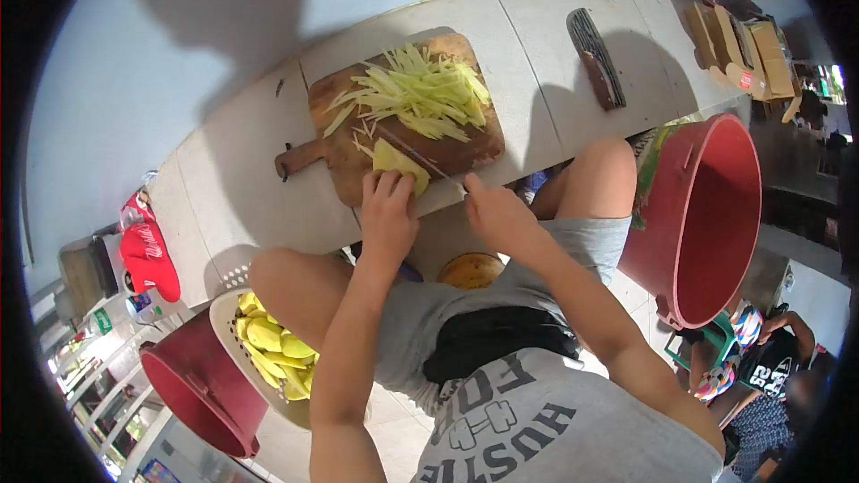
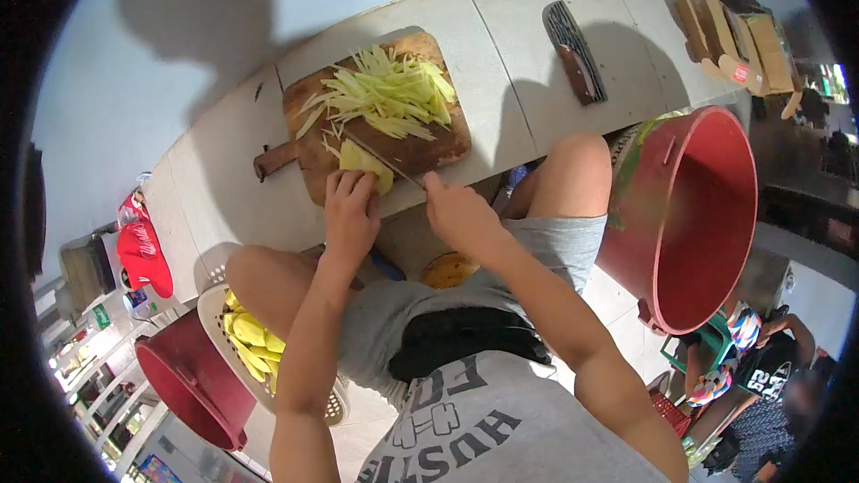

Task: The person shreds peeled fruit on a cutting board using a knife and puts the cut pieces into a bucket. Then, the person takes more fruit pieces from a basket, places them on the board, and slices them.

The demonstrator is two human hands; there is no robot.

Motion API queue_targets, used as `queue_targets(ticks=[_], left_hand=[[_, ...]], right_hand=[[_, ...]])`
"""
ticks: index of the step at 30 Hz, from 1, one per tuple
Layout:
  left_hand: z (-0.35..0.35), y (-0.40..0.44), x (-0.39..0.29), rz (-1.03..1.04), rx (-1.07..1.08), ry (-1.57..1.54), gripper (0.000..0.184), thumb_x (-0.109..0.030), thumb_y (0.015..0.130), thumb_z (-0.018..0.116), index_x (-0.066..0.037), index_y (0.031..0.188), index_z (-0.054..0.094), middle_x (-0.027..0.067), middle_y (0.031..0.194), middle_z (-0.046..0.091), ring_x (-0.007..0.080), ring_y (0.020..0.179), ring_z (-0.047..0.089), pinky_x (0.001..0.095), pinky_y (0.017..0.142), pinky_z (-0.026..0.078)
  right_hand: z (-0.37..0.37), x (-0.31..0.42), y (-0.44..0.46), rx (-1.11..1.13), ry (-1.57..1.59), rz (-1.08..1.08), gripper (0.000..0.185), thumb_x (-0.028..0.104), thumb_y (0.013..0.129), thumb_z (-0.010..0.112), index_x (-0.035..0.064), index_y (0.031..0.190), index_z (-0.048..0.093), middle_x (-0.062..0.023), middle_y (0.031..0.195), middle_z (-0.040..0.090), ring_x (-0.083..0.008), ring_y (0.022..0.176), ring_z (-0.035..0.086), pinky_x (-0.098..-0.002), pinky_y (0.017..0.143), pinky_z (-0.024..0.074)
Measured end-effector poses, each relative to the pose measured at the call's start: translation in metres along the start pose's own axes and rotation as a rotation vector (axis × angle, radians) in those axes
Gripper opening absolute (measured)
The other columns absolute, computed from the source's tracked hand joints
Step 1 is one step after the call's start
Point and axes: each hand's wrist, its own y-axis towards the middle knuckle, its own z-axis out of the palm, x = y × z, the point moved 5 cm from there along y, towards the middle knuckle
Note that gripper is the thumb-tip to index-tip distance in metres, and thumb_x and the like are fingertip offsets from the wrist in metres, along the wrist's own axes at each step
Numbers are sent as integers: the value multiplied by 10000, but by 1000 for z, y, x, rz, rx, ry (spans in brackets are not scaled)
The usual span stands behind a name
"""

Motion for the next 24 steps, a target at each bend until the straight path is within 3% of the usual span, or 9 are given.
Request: queue_targets(ticks=[5, 8, 15, 18, 24], left_hand=[[2, 1, 1, -4, 84, 60, 330, 69, 753, 642, -6, 1073, 667, 163, 1102, 619, 426, 1087, 535, 495, 939, 479], [1, 6, -2, -9, 121, 44, 326, 67, 756, 644, -4, 1073, 669, 172, 1115, 617, 430, 1101, 525, 500, 949, 475], [6, 6, -1, -6, 141, 85, 292, 61, 772, 651, 0, 1057, 656, 186, 1111, 609, 442, 1091, 516, 520, 929, 471], [4, 7, -2, -13, 150, 82, 289, 61, 779, 652, 4, 1063, 650, 192, 1110, 606, 447, 1094, 513, 522, 923, 470], [5, 10, -4, -8, 151, 76, 356, 75, 778, 646, 10, 1128, 643, 205, 1127, 593, 457, 1118, 503, 530, 941, 466]], right_hand=[[3, 28, -16, 98, -304, 57, 269, 130, 945, 536, 42, 1185, 454, -224, 848, 676, -403, 732, 706, -512, 644, 578], [0, 33, -18, 114, -238, 47, 254, 104, 945, 524, 29, 1179, 460, -235, 830, 660, -446, 729, 693, -540, 617, 567], [-4, 34, -14, 138, -244, 114, 278, 101, 919, 542, 27, 1174, 457, -228, 826, 664, -434, 744, 702, -526, 611, 572], [-4, 36, -12, 190, -269, 126, 211, 103, 938, 523, 33, 1133, 479, -194, 838, 681, -370, 768, 720, -479, 631, 582], [9, 19, 4, 259, -147, 158, 246, 111, 933, 533, 26, 1150, 452, -242, 824, 668, -433, 770, 698, -524, 630, 558]])
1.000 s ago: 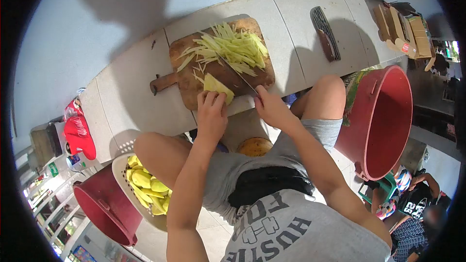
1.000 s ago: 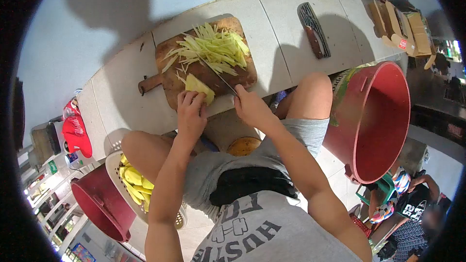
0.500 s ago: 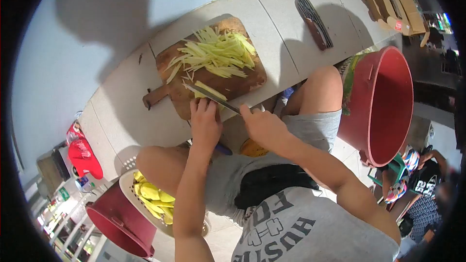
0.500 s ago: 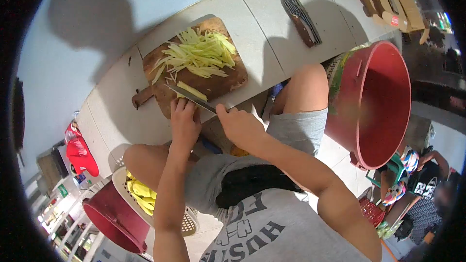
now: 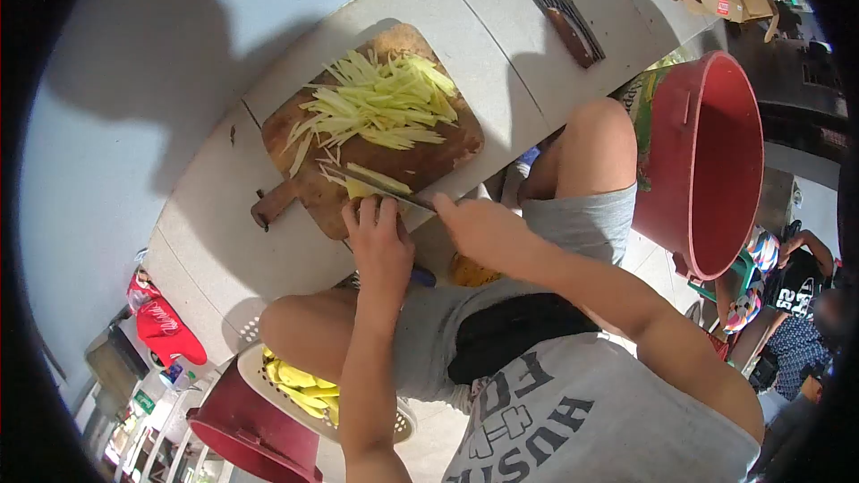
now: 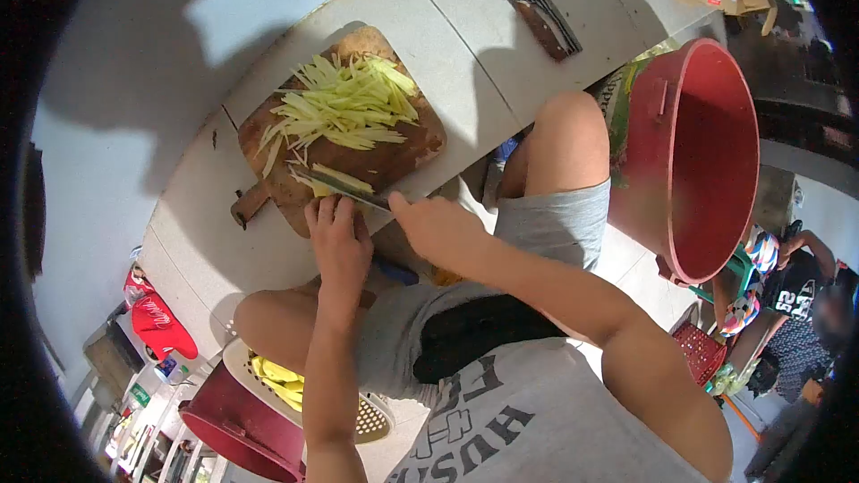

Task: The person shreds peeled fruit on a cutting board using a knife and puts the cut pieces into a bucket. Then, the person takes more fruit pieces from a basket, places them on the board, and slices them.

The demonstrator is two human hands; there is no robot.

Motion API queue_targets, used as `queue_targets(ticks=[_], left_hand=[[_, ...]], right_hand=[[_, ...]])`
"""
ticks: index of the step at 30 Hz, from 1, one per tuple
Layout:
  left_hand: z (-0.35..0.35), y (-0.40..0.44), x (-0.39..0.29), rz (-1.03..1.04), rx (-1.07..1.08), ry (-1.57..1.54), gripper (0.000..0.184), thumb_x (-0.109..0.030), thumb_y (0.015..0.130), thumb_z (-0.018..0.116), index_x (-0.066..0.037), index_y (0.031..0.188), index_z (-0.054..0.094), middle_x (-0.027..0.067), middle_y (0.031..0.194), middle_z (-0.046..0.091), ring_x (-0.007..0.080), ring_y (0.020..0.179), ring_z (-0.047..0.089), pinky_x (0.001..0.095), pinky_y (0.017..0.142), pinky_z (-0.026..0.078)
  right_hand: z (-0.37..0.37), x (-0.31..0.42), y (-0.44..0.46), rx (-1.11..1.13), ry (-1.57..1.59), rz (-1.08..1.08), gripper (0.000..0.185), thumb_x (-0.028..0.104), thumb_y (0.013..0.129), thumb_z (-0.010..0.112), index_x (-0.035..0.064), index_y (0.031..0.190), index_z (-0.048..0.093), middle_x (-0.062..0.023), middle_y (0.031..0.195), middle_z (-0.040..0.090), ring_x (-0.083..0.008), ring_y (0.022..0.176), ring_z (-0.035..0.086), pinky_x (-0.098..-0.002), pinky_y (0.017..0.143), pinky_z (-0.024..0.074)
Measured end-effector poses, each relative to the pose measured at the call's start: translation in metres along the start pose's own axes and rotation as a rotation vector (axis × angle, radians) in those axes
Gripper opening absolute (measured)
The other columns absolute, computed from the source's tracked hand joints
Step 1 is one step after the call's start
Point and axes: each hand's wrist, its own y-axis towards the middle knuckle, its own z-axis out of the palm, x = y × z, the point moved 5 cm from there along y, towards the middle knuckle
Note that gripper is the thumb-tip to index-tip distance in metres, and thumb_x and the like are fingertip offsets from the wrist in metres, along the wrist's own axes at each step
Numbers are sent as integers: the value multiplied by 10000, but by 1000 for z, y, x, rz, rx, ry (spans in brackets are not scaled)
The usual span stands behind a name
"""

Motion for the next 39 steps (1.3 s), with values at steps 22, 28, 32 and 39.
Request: queue_targets(ticks=[22, 28, 32, 39], left_hand=[[0, -4, 6, -24, -19, -18, 364, 60, 770, 673, -29, 1123, 657, 160, 1128, 627, 426, 1110, 530, 515, 939, 471], [-1, -4, 4, 3, -39, -20, 268, 59, 782, 667, -11, 1041, 680, 169, 1086, 613, 420, 1081, 534, 513, 908, 483], [1, -2, 5, -6, -54, -38, 245, 60, 776, 675, -8, 1011, 676, 157, 1075, 620, 412, 1074, 541, 509, 898, 488], [-1, -4, 6, 22, -74, -36, 315, 84, 752, 681, -20, 1050, 686, 146, 1079, 634, 404, 1059, 545, 498, 897, 487]], right_hand=[[10, 4, 36, -23, 82, -19, 227, 112, 928, 533, 22, 1121, 456, -255, 836, 682, -454, 818, 687, -549, 677, 550], [-8, 10, -9, -19, 83, -19, 217, 123, 942, 523, 29, 1123, 451, -261, 834, 675, -452, 803, 681, -563, 678, 533], [4, 3, 0, 10, 111, 5, 207, 113, 945, 504, 36, 1131, 454, -274, 813, 667, -460, 772, 678, -566, 667, 531], [8, 4, 23, -40, 125, -10, 255, 133, 930, 544, 35, 1150, 460, -251, 768, 667, -468, 724, 672, -564, 609, 528]])
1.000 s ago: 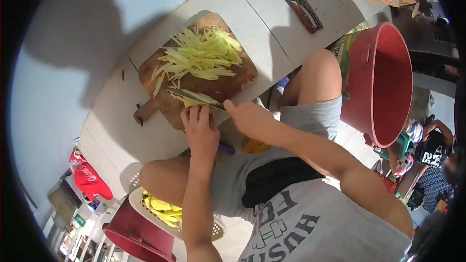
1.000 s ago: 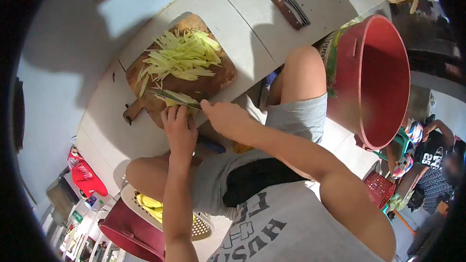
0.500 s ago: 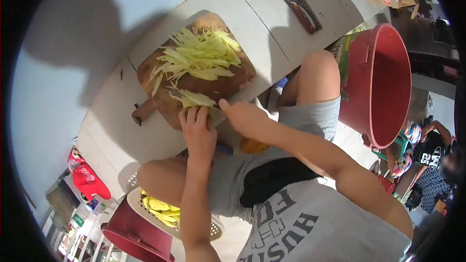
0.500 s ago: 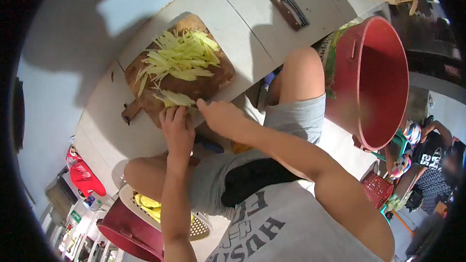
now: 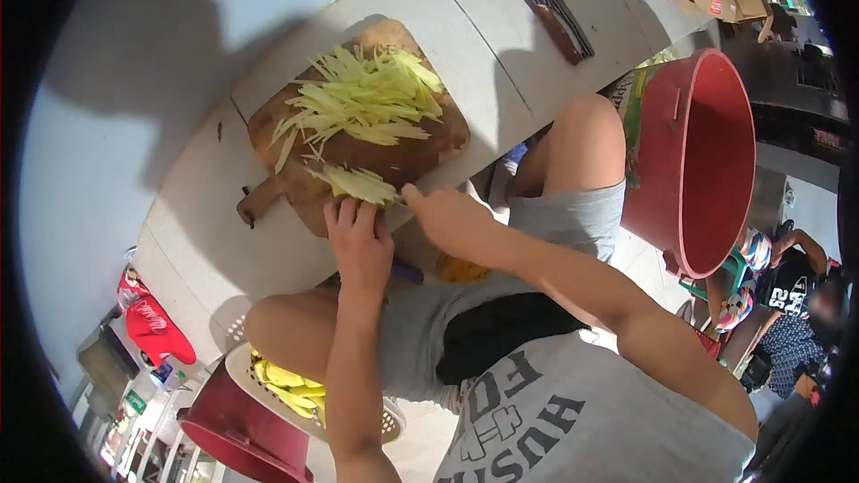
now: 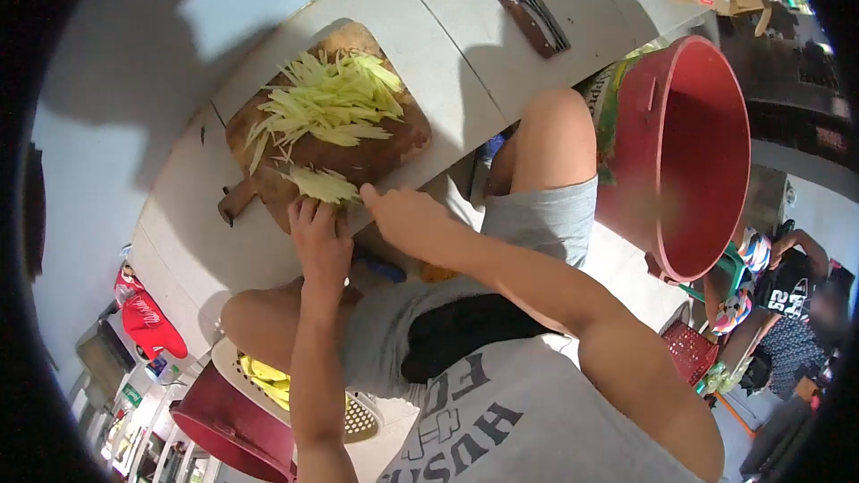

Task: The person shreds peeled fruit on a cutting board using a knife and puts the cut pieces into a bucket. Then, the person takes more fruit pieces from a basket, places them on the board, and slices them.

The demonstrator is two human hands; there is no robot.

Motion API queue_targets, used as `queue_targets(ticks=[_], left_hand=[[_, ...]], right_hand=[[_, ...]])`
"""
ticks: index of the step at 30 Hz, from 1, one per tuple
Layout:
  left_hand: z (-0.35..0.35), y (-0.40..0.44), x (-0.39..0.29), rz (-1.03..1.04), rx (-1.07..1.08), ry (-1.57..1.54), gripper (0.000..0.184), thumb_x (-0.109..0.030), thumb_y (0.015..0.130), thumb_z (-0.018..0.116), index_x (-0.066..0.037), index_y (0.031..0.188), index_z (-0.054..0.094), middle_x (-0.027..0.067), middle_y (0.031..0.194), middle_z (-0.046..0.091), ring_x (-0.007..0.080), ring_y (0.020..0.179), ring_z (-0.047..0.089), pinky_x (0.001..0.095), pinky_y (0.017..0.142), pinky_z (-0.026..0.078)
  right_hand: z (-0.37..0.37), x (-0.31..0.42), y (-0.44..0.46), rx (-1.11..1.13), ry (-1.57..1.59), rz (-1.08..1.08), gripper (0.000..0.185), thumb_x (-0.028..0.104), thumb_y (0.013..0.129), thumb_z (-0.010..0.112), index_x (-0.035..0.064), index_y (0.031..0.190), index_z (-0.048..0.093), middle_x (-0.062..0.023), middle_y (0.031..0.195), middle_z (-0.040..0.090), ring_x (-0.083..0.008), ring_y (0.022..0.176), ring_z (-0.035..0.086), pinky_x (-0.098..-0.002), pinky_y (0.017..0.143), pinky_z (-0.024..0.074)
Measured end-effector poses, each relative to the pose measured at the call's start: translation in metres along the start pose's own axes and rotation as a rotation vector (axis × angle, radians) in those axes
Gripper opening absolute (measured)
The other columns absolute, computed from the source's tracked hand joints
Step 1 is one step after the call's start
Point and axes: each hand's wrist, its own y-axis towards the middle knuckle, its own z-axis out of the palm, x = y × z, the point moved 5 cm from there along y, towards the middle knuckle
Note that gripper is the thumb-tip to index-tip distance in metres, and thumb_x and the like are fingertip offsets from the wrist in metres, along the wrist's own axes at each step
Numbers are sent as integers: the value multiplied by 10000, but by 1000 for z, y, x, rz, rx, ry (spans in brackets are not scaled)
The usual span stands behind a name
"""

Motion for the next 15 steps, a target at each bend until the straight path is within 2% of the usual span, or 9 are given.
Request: queue_targets(ticks=[5, 8, 15], left_hand=[[-1, 0, -1, 4, -12, -14, 358, 100, 740, 667, -23, 1075, 690, 146, 1082, 636, 405, 1051, 548, 491, 903, 484], [-1, -1, -1, 3, -23, -22, 352, 104, 731, 662, -17, 1061, 688, 151, 1068, 637, 410, 1054, 550, 494, 904, 485], [2, -2, 4, -16, 6, 36, 326, 43, 739, 717, -23, 1059, 705, 154, 1071, 665, 403, 1058, 575, 480, 919, 499]], right_hand=[[-8, 0, -33, 76, -36, 11, 273, 113, 930, 536, 24, 1177, 462, -255, 774, 668, -473, 743, 672, -556, 633, 538], [19, -15, -6, -40, 14, -39, 288, 105, 926, 547, 17, 1185, 459, -255, 774, 668, -481, 752, 669, -564, 655, 534], [17, -17, 14, -16, 44, -40, 262, 108, 938, 549, 4, 1165, 469, -264, 806, 679, -479, 754, 667, -573, 671, 525]])
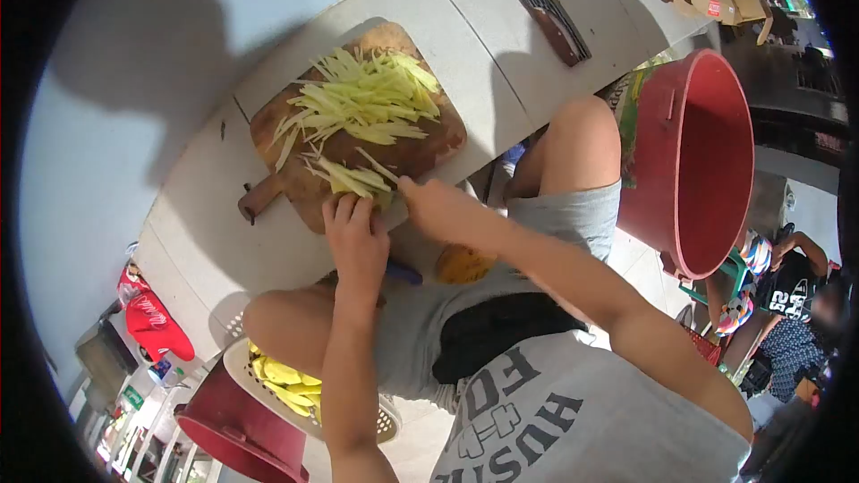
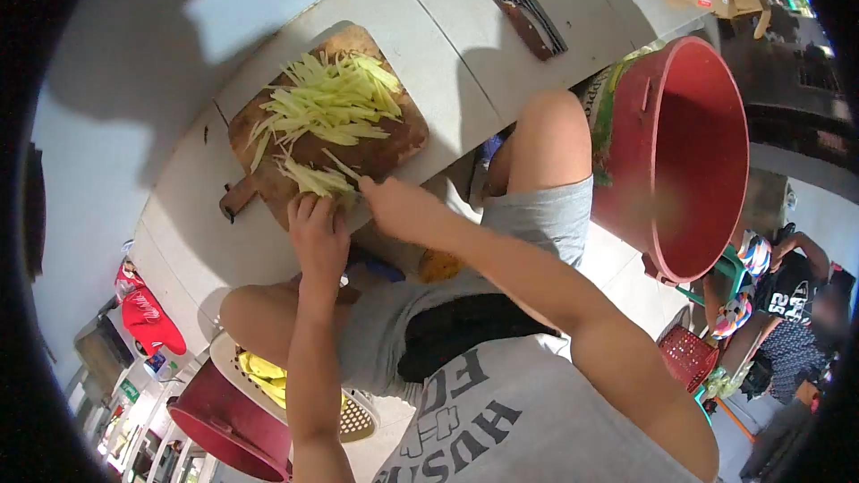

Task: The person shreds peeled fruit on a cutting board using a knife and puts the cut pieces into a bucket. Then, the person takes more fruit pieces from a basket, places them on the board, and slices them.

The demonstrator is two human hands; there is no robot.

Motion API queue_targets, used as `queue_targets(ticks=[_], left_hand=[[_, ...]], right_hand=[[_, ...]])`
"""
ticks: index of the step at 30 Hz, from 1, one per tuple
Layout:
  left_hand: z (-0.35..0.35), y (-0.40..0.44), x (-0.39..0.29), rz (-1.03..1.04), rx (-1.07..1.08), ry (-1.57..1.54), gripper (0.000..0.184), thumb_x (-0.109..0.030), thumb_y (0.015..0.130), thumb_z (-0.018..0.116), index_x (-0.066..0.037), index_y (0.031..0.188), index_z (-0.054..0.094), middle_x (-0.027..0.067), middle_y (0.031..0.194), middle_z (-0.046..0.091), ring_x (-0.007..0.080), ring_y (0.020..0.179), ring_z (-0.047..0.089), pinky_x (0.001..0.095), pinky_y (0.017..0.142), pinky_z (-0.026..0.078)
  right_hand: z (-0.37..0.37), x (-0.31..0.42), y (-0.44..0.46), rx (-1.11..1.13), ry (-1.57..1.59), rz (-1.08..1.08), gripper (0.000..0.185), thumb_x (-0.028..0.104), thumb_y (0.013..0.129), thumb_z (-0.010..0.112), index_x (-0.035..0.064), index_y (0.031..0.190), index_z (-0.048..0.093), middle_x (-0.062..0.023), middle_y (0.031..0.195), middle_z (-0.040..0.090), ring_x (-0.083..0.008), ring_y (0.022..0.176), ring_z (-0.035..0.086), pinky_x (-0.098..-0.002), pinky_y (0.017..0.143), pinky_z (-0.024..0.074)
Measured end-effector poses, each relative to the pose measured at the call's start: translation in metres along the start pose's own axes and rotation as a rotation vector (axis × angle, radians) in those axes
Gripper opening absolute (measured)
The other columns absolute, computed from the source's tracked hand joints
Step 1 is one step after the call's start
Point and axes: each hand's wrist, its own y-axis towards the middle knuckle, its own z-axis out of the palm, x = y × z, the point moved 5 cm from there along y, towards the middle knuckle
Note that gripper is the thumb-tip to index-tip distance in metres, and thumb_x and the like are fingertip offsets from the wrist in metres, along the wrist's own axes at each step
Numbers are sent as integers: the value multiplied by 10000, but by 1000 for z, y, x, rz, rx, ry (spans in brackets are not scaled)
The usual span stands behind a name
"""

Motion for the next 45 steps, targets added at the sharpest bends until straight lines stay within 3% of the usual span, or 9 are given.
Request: queue_targets(ticks=[3, 5, 6, 12, 15, 20, 23, 36, 45], left_hand=[[-3, -1, 0, -3, 1, -9, 341, 35, 746, 717, -28, 1081, 699, 151, 1063, 662, 393, 1053, 575, 475, 917, 499], [-5, 2, -1, 1, -5, -32, 358, 33, 747, 717, -33, 1098, 696, 150, 1063, 661, 388, 1054, 575, 473, 919, 498], [-4, 1, -3, -13, 2, -41, 385, 48, 750, 694, -25, 1127, 672, 154, 1059, 655, 390, 1058, 564, 481, 921, 491], [-3, -2, -1, -66, 11, -19, 355, 25, 749, 725, -28, 1095, 670, 144, 1069, 658, 393, 1074, 568, 472, 931, 489], [-2, -2, 0, -41, -26, -18, 319, 26, 747, 726, -20, 1058, 672, 146, 1069, 656, 398, 1067, 566, 479, 919, 488], [0, -1, -2, -21, -58, -48, 252, 53, 745, 700, -6, 987, 661, 158, 1047, 642, 406, 1044, 561, 495, 914, 488], [-1, 0, -1, 4, -51, -34, 228, 67, 735, 707, -3, 947, 660, 155, 1017, 646, 405, 1027, 567, 494, 904, 491], [-2, 1, 1, 10, -58, -86, 231, 90, 715, 696, -4, 925, 678, 135, 1003, 661, 378, 1008, 586, 461, 863, 510], [-3, 1, -1, -20, -72, -52, 289, 82, 711, 719, -14, 983, 702, 131, 988, 674, 380, 1031, 597, 463, 891, 508]], right_hand=[[-19, -7, 15, -120, 98, -199, 219, 134, 964, 541, -10, 1118, 484, -263, 771, 676, -473, 737, 666, -567, 667, 527], [-41, -1, 20, 85, 252, -2, 213, 155, 977, 544, -21, 1083, 490, -243, 704, 658, -468, 703, 657, -554, 666, 530], [-45, 1, 18, 83, 248, -7, 213, 155, 977, 544, -21, 1083, 490, -243, 704, 658, -468, 703, 657, -554, 666, 530], [-50, 7, 0, -237, 139, -163, 167, 134, 975, 532, 0, 1050, 465, -244, 662, 628, -454, 683, 648, -557, 614, 509], [-39, 12, -15, -155, 46, -96, 179, 142, 976, 499, -1, 1080, 470, -270, 735, 649, -478, 705, 660, -555, 668, 531], [-24, 19, -48, 1, -183, -9, 244, 117, 915, 551, 21, 1122, 468, -259, 794, 675, -432, 740, 690, -536, 645, 553], [-24, 20, -54, 91, -154, 37, 315, 99, 886, 575, 14, 1168, 463, -248, 809, 682, -411, 754, 702, -513, 640, 564], [-26, 26, -57, 180, -158, 108, 285, 50, 863, 597, 9, 1113, 465, -247, 788, 680, -422, 753, 700, -504, 637, 557], [-8, 14, -23, 19, -101, 51, 259, 149, 926, 562, 44, 1134, 450, -238, 749, 655, -455, 714, 666, -558, 606, 516]])
